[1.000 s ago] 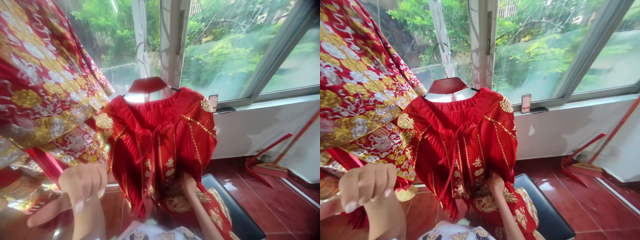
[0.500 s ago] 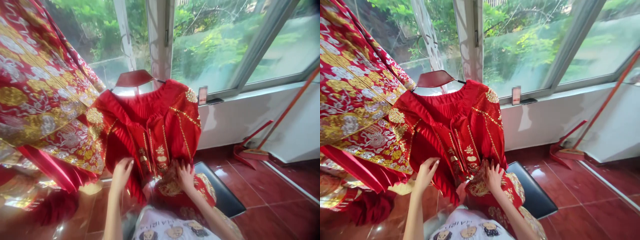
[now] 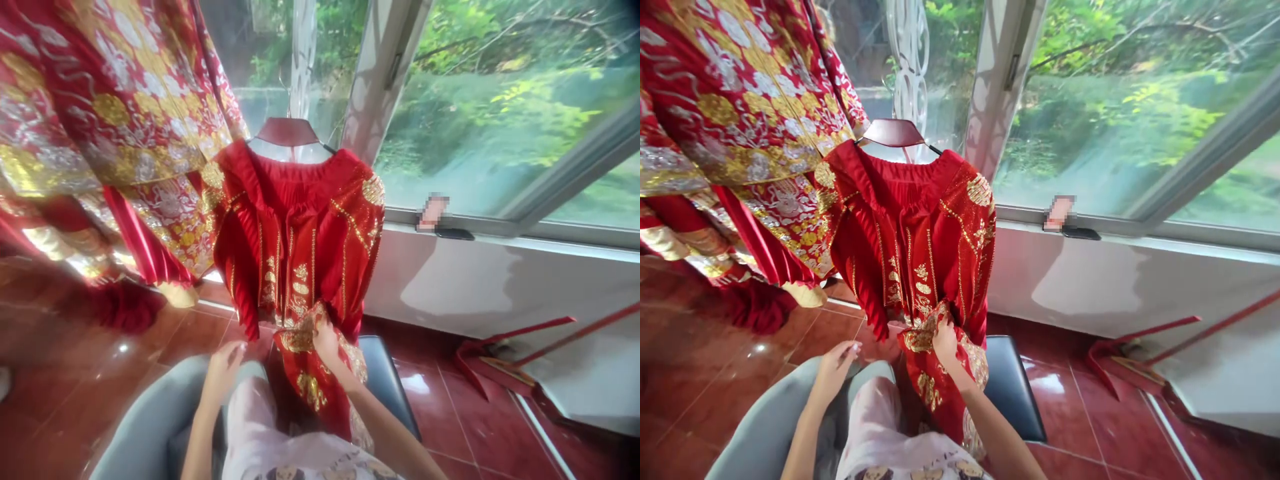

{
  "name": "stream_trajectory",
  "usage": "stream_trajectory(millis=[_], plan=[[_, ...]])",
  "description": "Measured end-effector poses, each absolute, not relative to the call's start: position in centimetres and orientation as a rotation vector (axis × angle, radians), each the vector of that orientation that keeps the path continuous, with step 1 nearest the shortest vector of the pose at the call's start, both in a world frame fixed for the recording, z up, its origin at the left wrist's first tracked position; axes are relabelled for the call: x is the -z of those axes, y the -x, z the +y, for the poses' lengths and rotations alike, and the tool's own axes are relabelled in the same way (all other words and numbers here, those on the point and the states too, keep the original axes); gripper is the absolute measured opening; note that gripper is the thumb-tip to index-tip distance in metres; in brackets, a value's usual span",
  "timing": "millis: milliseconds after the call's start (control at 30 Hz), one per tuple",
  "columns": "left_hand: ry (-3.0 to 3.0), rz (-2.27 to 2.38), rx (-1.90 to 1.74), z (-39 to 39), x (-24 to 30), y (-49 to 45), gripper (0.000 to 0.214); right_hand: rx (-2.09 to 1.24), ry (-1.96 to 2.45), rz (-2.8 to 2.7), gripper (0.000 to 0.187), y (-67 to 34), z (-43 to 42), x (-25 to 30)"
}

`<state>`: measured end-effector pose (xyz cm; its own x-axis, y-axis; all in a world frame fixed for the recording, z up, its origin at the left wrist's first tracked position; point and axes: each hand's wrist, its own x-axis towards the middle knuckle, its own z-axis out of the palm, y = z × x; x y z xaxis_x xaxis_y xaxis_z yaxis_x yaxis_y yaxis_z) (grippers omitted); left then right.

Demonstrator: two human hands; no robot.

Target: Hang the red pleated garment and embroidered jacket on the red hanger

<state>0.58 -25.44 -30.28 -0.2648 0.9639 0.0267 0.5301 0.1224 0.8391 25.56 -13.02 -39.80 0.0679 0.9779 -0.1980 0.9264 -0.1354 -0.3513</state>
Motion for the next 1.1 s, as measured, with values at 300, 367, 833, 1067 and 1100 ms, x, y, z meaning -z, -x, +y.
stream_trajectory(millis=[300,367,833,1067,1100], plan=[[-0.997,2.071,-1.468,-33.4,30.0,0.2,0.035,-0.618,2.186,-1.884,0.049,-25.2,-13.7,39.2],[-0.843,2.025,-1.632,-33.9,30.6,-0.5,0.032,-0.622,2.174,-1.885,0.053,-25.4,-13.9,39.3],[-0.796,1.887,-2.126,-27.1,27.1,-0.8,0.032,-0.658,2.066,-1.843,0.064,-26.3,-14.8,40.1],[-1.840,1.855,-1.984,-16.6,22.1,-1.7,0.014,-0.612,2.033,-1.810,0.065,-25.9,-14.4,41.0],[-1.993,1.775,-1.944,-14.6,21.4,-2.0,0.014,-0.601,2.024,-1.800,0.064,-25.8,-14.3,41.3]])
